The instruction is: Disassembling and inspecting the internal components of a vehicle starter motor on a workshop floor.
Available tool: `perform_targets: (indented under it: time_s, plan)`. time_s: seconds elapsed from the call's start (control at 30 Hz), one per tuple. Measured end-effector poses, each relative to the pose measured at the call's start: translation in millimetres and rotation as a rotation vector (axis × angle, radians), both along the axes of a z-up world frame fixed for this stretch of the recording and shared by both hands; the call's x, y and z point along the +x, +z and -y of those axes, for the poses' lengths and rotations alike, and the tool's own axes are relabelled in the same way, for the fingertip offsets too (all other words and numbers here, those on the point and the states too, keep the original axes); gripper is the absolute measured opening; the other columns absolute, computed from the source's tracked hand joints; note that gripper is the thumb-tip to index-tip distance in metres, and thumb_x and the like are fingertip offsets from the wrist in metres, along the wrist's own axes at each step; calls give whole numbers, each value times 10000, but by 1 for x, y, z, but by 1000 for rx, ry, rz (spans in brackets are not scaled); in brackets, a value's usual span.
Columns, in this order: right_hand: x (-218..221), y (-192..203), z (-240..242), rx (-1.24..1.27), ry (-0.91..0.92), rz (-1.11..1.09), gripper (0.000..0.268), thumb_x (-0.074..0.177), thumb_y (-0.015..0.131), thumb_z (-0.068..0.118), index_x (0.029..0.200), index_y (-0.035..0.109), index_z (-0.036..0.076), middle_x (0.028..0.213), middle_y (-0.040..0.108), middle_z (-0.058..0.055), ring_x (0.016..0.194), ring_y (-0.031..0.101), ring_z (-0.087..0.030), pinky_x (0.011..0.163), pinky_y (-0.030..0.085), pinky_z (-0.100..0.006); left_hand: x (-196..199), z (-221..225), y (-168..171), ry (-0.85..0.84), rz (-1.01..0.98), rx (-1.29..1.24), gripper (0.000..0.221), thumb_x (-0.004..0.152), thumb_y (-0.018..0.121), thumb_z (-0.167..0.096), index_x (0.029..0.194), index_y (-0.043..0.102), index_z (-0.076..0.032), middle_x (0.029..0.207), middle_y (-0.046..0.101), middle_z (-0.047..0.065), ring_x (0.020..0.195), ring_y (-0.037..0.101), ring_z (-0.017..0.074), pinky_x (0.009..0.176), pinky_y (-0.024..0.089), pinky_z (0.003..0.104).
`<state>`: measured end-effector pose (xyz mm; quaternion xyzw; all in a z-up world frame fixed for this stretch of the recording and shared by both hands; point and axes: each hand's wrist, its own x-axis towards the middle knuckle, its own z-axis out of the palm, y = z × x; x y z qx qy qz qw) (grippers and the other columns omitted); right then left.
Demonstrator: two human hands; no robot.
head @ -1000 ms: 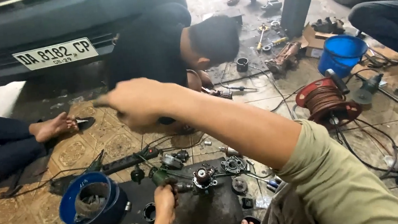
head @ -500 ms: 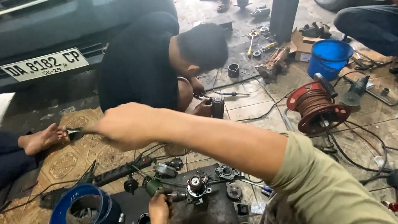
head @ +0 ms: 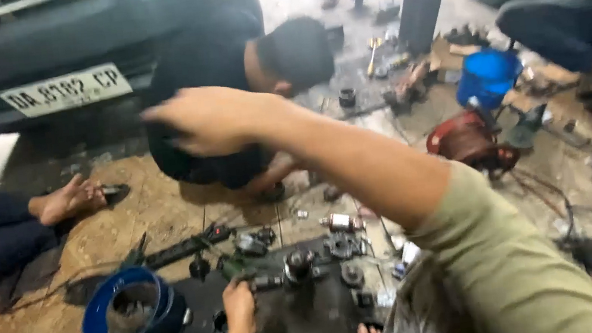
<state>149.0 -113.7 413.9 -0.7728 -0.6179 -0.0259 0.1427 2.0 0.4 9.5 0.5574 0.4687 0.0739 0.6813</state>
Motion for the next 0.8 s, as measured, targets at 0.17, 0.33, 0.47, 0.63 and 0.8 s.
perform_targets:
  time_s: [0.17,0.33,0.47,0.63,0.8]
  plan:
    - [64,5,74,-156,-280,-11,646,965,568,128,1578,366,96,1406,619,-166,1182,653,-298,1025,509,-446,17,-11,-34,80,-1,-63,404,943,371,-40,1194,685,-77,629,421,95,477,316,203,438,244,356]
    - [59,12,113,-55,-545,-210,743,940,390,-20,1635,211,173,1424,562,-219,667,608,-228,490,455,-345,10,1,-20,49,5,-65,602,943,364,-52,1536,456,-98,693,443,71,531,326,188,471,247,355]
    - [41,15,121,-92,-461,-167,665,995,379,132,1636,216,200,1268,670,-246,653,635,-305,618,478,-450,2,10,6,52,17,-40,406,953,390,-77,1228,689,-86,675,452,68,528,357,186,464,253,341]
    - [38,43,149,-209,-793,-160,444,1038,565,298,1478,524,249,950,652,-90,690,539,-193,527,440,-273,-7,5,11,19,-66,-41,515,1064,395,-229,1563,474,-131,729,469,71,568,392,211,532,306,380]
    - [342,-46,317,22,-951,267,247,1000,585,167,794,666,55,776,553,-91,711,525,-247,562,384,-430,-6,3,14,54,-75,-16,458,1019,464,-242,1432,602,-100,865,623,127,651,522,263,577,388,390]
